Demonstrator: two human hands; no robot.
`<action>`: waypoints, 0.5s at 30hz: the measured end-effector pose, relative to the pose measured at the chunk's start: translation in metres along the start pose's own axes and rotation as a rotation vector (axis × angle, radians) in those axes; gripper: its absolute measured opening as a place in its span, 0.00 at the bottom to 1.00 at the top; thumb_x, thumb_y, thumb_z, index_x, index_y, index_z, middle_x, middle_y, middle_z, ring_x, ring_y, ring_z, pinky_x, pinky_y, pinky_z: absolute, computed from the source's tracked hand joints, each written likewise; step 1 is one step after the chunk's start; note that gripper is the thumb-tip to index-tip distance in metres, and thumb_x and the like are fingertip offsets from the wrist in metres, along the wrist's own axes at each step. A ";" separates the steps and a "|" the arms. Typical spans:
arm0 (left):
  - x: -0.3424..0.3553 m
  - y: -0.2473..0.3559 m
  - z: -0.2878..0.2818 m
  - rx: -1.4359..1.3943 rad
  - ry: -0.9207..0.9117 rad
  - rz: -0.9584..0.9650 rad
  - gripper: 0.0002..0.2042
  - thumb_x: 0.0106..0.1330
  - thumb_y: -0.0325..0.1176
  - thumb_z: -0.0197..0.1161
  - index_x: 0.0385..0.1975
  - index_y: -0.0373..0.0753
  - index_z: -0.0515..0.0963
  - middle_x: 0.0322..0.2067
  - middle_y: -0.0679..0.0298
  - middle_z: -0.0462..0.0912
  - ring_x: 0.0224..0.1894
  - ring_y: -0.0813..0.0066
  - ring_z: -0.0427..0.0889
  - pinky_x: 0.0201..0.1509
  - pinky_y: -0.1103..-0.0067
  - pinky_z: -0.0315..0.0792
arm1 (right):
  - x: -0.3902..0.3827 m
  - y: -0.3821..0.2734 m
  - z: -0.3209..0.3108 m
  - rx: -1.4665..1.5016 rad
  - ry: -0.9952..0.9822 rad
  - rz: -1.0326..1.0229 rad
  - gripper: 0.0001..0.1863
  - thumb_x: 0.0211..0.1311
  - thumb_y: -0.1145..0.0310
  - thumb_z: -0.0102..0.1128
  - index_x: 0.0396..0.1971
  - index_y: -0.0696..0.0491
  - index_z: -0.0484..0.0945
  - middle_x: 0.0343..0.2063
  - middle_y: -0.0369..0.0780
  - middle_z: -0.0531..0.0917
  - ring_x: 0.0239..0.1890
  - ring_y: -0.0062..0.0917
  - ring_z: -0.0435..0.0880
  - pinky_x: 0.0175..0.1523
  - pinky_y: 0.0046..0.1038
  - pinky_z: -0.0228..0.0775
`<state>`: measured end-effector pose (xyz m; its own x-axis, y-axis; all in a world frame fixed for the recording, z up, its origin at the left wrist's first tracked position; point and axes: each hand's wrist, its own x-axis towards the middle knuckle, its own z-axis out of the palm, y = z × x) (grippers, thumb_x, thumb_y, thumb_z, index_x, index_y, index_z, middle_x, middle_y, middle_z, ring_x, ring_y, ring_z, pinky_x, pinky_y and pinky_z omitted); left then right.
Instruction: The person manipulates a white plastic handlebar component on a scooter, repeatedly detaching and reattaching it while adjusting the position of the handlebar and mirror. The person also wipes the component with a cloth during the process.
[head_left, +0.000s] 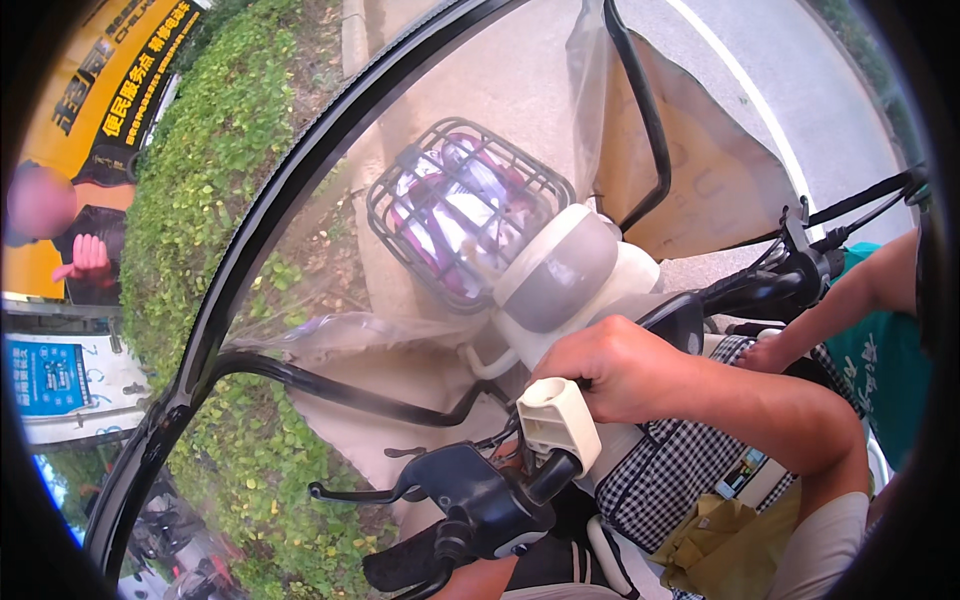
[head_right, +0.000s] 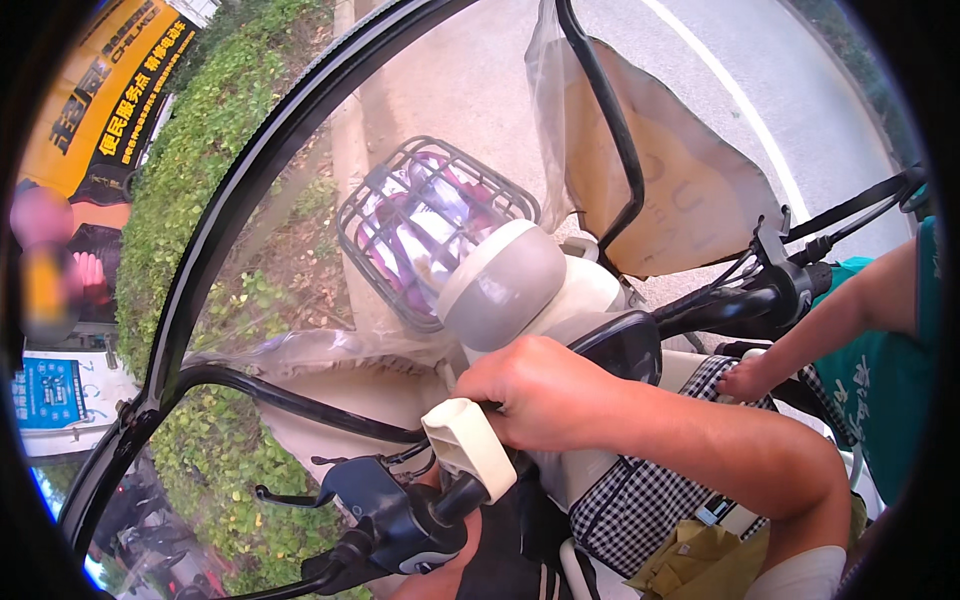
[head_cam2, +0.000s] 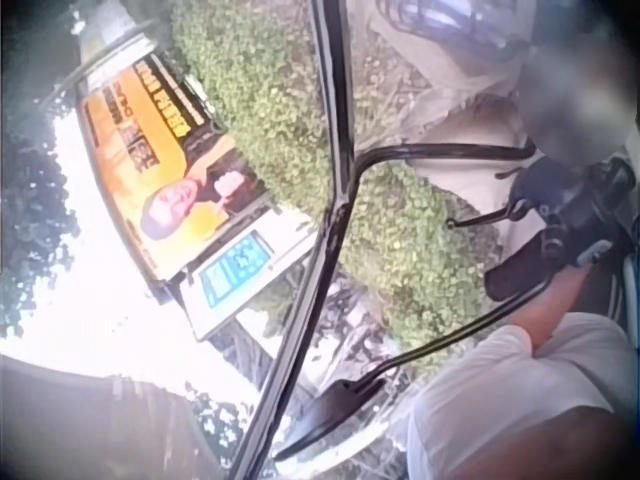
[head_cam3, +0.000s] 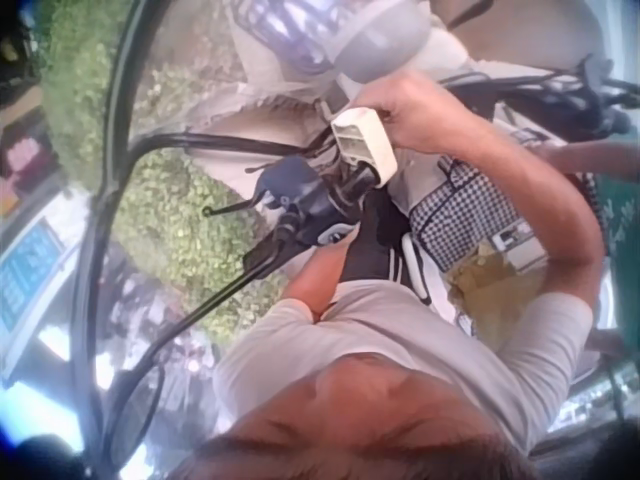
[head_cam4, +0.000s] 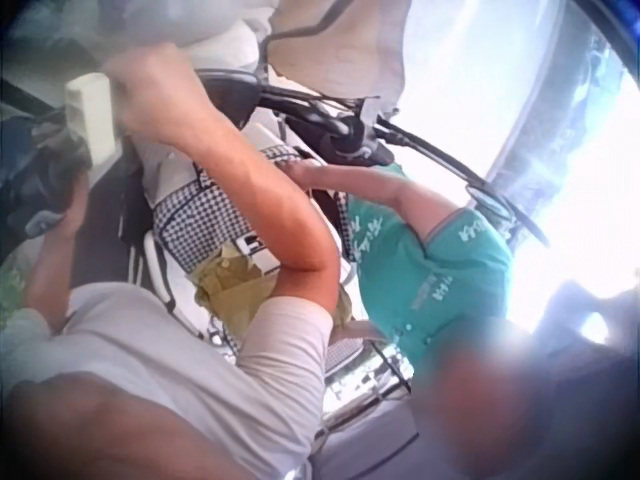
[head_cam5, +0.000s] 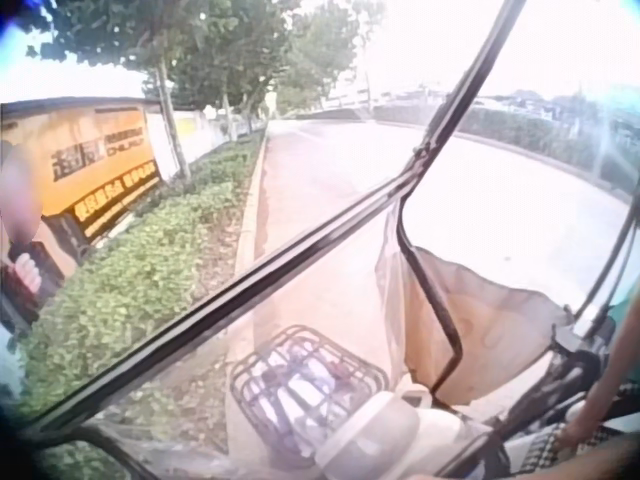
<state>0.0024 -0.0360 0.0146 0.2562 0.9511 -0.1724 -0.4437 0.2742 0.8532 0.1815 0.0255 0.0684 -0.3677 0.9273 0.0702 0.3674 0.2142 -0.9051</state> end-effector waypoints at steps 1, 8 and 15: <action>0.002 0.002 0.000 -0.018 -0.005 -0.007 0.18 0.67 0.33 0.60 0.54 0.37 0.68 0.54 0.59 0.73 0.59 0.68 0.70 0.66 0.72 0.63 | -0.002 0.001 0.001 -0.026 0.012 0.006 0.13 0.44 0.78 0.71 0.34 0.56 0.83 0.32 0.39 0.85 0.35 0.34 0.84 0.39 0.29 0.77; 0.009 0.009 0.003 -0.168 -0.048 -0.098 0.19 0.66 0.34 0.61 0.55 0.38 0.69 0.54 0.59 0.74 0.60 0.67 0.71 0.66 0.72 0.65 | -0.023 -0.027 0.006 -0.087 0.452 0.012 0.12 0.47 0.76 0.69 0.34 0.56 0.80 0.34 0.41 0.80 0.35 0.35 0.80 0.41 0.30 0.74; -0.010 0.026 0.014 -0.502 0.029 -0.352 0.19 0.66 0.35 0.62 0.55 0.40 0.69 0.55 0.59 0.75 0.61 0.67 0.72 0.67 0.72 0.67 | -0.049 -0.074 0.034 0.052 0.496 0.283 0.29 0.50 0.65 0.72 0.51 0.62 0.74 0.37 0.45 0.80 0.37 0.35 0.77 0.44 0.31 0.71</action>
<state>0.0002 -0.0409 0.0449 0.4400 0.7931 -0.4211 -0.6889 0.5989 0.4082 0.1436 -0.0465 0.1176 0.1886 0.9821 -0.0006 0.3463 -0.0671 -0.9357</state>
